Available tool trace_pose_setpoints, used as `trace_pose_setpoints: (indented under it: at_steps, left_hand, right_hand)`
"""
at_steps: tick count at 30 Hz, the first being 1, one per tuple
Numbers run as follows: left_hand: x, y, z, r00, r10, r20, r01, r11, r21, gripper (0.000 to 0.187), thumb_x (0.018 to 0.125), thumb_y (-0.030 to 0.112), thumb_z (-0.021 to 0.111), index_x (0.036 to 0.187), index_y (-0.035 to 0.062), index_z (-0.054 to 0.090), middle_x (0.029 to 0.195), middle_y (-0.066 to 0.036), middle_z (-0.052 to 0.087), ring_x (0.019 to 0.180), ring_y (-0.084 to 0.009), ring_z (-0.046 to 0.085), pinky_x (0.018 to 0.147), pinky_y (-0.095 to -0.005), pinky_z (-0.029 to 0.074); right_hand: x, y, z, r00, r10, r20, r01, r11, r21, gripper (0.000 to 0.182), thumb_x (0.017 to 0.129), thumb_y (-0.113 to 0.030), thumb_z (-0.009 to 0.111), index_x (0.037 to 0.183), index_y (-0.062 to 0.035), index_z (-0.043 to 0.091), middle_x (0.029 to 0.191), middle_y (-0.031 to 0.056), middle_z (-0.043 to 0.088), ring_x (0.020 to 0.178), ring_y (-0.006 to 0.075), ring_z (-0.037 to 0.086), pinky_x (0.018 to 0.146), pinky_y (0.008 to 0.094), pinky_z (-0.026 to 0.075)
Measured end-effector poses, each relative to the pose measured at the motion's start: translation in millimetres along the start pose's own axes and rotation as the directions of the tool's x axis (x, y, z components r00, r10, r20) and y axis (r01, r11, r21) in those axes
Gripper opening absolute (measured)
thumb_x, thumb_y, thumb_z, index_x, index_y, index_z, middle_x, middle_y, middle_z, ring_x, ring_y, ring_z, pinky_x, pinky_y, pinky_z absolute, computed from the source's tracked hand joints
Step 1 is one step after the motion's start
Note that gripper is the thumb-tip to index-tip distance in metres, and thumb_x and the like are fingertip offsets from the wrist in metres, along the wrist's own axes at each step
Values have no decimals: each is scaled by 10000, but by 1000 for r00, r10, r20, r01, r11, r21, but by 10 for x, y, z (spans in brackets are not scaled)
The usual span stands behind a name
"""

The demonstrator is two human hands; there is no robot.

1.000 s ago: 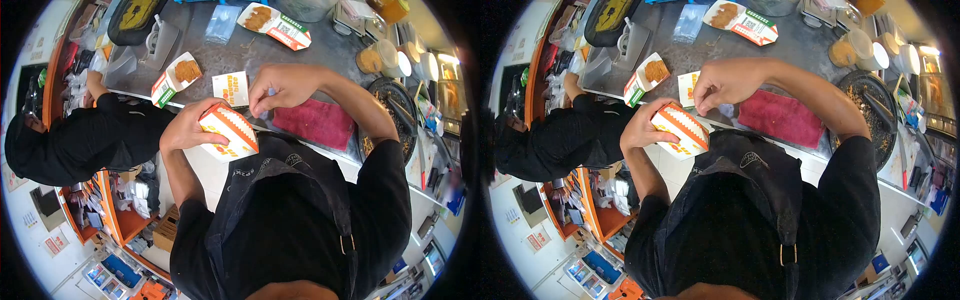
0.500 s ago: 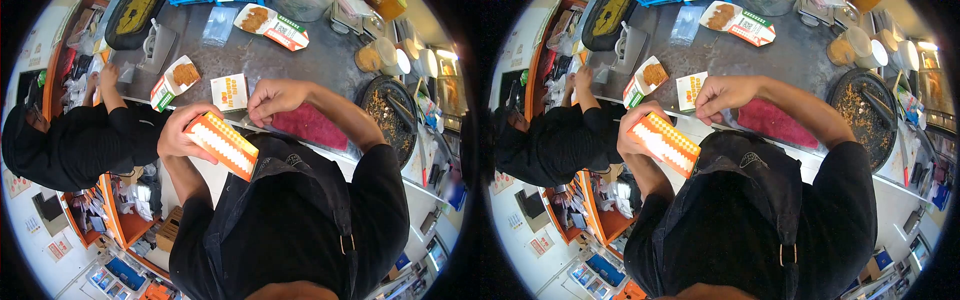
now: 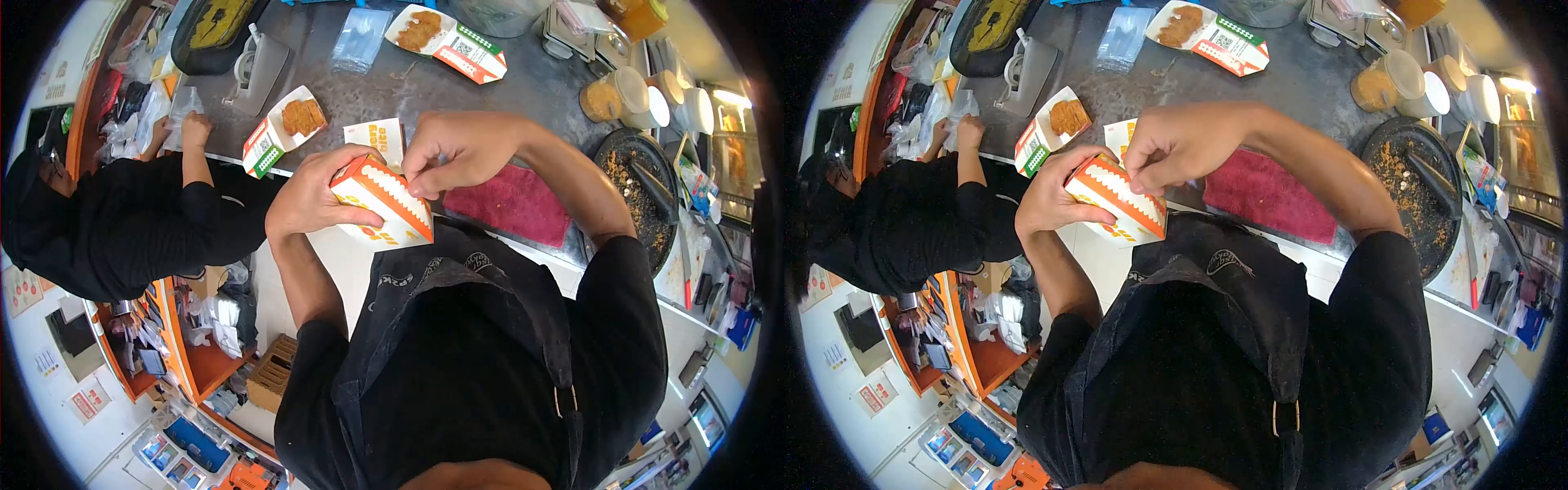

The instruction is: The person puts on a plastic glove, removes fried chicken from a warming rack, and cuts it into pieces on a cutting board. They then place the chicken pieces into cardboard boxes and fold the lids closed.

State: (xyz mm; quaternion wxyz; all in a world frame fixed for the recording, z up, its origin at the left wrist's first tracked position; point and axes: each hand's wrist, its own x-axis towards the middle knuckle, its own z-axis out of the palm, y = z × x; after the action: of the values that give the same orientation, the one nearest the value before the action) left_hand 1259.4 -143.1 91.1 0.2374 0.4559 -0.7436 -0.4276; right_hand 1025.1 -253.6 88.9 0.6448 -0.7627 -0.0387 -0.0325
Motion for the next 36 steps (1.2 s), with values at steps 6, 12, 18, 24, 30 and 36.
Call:
trace_pose_setpoints:
  at_steps: [6,12,18,24,30,36]
  left_hand:
    - [-30,-20,25,1000,-10,-12,10,1000,8,756,581,277,928,1184,-9,574,1039,-155,684,936,-281,686,832,-349,521]
    - [-37,-14,57,999,38,18,-37,998,-53,740,554,257,933,1159,2,592,1019,-145,683,930,-289,682,818,-355,519]
    - [-61,242,121,982,181,56,-178,982,-57,695,550,289,928,1135,70,623,1014,-105,669,913,-300,650,781,-372,503]
    - [10,85,264,908,417,32,-399,886,-235,739,566,304,933,1168,39,595,1078,-110,657,939,-291,656,808,-364,510]
    - [171,-100,482,905,424,42,-384,855,-349,726,552,276,940,1155,53,604,1049,-86,657,941,-242,654,813,-333,507]
    - [385,-463,688,950,-279,-139,187,867,-461,602,662,217,873,1170,40,603,1028,-78,674,952,-141,626,852,-304,496]
  right_hand:
    - [25,14,13,1000,-7,-10,4,982,-191,289,915,-157,640,685,16,618,518,59,527,448,112,427,449,292,326]
    - [-3,193,122,993,121,-11,-121,992,27,294,891,-210,706,698,4,645,509,23,522,462,70,402,443,289,304]
    - [55,448,377,969,243,45,-246,929,276,381,722,-341,847,675,-2,678,562,29,610,480,99,553,440,261,388]
    - [117,1025,747,990,113,83,-140,778,612,387,662,-290,880,787,32,707,666,89,673,559,125,625,495,250,477]
    - [-45,1329,937,966,152,-209,-68,930,360,345,703,-263,845,853,20,717,726,91,691,659,124,646,562,264,508]
    - [-639,1583,629,242,628,-740,26,758,652,172,931,-163,588,924,-13,673,745,34,641,655,103,598,577,247,465]
